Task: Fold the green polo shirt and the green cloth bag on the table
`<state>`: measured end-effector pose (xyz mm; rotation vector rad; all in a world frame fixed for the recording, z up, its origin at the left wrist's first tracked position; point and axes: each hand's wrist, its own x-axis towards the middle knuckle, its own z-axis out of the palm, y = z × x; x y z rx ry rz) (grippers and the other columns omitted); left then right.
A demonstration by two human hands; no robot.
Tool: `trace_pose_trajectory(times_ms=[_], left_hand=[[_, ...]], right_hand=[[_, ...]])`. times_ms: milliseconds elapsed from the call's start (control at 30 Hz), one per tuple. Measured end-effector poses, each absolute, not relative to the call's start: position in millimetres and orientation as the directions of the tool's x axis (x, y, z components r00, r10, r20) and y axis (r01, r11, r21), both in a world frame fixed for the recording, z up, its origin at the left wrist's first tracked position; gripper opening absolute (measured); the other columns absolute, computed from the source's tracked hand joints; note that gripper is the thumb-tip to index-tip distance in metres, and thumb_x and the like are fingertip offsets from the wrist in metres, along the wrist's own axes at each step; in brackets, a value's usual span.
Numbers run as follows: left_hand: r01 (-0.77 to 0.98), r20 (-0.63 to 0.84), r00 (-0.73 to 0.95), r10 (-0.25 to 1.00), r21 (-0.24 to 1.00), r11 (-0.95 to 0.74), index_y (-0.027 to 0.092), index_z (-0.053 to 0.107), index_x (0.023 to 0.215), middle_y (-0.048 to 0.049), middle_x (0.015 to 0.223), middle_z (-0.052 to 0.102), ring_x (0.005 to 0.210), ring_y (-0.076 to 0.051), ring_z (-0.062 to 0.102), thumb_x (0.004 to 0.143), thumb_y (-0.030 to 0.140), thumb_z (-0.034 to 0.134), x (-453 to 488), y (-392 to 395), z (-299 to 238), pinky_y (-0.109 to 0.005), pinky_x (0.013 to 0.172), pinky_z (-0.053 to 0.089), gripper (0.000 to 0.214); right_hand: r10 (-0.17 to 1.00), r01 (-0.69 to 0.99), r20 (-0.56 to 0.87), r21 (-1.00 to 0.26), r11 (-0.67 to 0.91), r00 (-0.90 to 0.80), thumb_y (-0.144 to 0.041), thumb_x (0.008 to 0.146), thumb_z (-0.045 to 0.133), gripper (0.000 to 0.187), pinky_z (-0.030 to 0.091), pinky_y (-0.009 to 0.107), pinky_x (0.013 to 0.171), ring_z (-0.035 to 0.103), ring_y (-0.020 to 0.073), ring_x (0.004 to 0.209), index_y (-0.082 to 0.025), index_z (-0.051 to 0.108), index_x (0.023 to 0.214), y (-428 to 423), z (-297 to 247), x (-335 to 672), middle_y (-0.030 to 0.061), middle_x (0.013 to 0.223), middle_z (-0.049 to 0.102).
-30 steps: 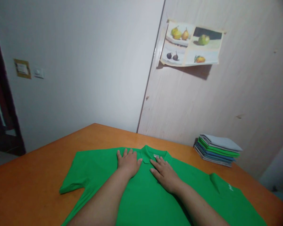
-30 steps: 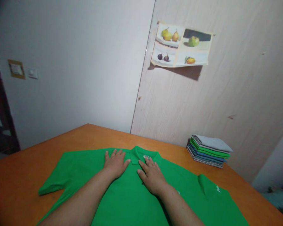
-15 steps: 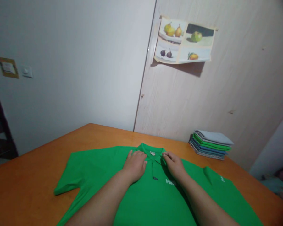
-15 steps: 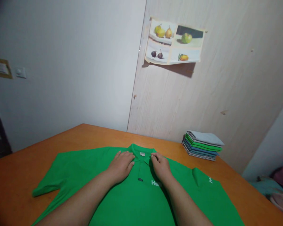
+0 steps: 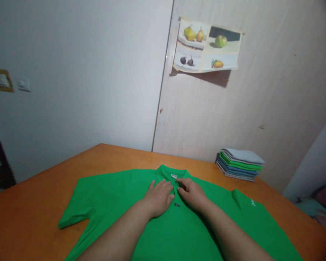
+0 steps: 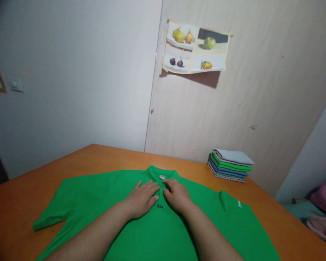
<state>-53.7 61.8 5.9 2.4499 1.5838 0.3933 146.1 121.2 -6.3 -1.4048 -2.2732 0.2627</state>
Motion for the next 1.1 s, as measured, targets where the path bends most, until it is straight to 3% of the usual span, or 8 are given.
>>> trace_pose_trajectory(times_ms=[100, 233, 400, 500, 800, 1100], left_hand=[[0.858, 0.11, 0.384, 0.917, 0.325, -0.399, 0.027, 0.047, 0.143, -0.006, 0.157, 0.039, 0.147, -0.029, 0.027, 0.098, 0.044, 0.038, -53.6, 62.3, 5.8, -0.063, 0.117, 0.017, 0.049], [0.856, 0.112, 0.38, 0.918, 0.335, -0.395, 0.027, 0.047, 0.143, -0.0061, 0.157, 0.038, 0.147, -0.029, 0.027, 0.097, 0.045, 0.039, -53.7, 63.5, 4.6, -0.063, 0.118, 0.015, 0.05], [0.849, 0.115, 0.385, 0.916, 0.344, -0.4, 0.027, 0.047, 0.143, -0.0061, 0.156, 0.04, 0.147, -0.029, 0.029, 0.096, 0.046, 0.041, -54.9, 63.8, 5.7, -0.062, 0.118, 0.015, 0.05], [0.846, 0.118, 0.382, 0.917, 0.355, -0.398, 0.028, 0.048, 0.143, -0.006, 0.156, 0.04, 0.147, -0.028, 0.029, 0.096, 0.046, 0.043, -55.7, 63.8, 5.4, -0.062, 0.118, 0.015, 0.051], [0.847, 0.121, 0.378, 0.918, 0.355, -0.395, 0.028, 0.048, 0.143, -0.0064, 0.156, 0.04, 0.147, -0.03, 0.027, 0.095, 0.048, 0.043, -53.9, 63.1, 4.3, -0.062, 0.117, 0.016, 0.052], [0.85, 0.111, 0.379, 0.919, 0.35, -0.393, 0.028, 0.047, 0.144, -0.0057, 0.156, 0.039, 0.147, -0.028, 0.028, 0.096, 0.036, 0.039, -51.8, 62.5, 6.4, -0.063, 0.117, 0.016, 0.049]], right_hand=[[0.89, 0.835, 0.218, -0.313, 0.452, -0.4, -0.034, 0.087, 0.051, 0.047, 0.044, 0.032, 0.081, 0.063, 0.0236, 0.097, -0.028, 0.061, 0.133, 120.6, -4.1, 140.9, 0.0076, 0.112, 0.068], [0.884, 0.811, 0.226, -0.355, 0.465, -0.409, -0.029, 0.086, 0.051, 0.039, 0.042, 0.031, 0.082, 0.062, 0.0228, 0.1, -0.028, 0.067, 0.122, 123.0, -3.5, 138.3, 0.0054, 0.115, 0.069], [0.895, 0.789, 0.256, -0.425, 0.444, -0.365, -0.026, 0.081, 0.053, 0.02, 0.037, 0.027, 0.064, 0.06, 0.0178, 0.075, -0.025, 0.068, 0.095, 125.6, -7.7, 140.8, 0.0001, 0.084, 0.069], [0.898, 0.765, 0.289, -0.475, 0.436, -0.332, -0.025, 0.079, 0.052, 0.015, 0.035, 0.025, 0.061, 0.057, 0.0157, 0.068, -0.025, 0.064, 0.088, 126.6, -11.3, 142.8, -0.0026, 0.073, 0.064], [0.87, 0.623, 0.435, -0.622, 0.475, -0.23, -0.031, 0.084, 0.049, 0.014, 0.043, 0.026, 0.066, 0.057, 0.0162, 0.07, -0.024, 0.06, 0.089, 131.1, -19.8, 144.2, -0.0027, 0.074, 0.061], [0.84, 0.623, 0.484, -0.584, 0.52, -0.247, -0.032, 0.086, 0.05, 0.017, 0.045, 0.03, 0.074, 0.062, 0.0188, 0.08, -0.024, 0.062, 0.095, 130.4, -20.5, 143.4, 0.0008, 0.087, 0.068]])
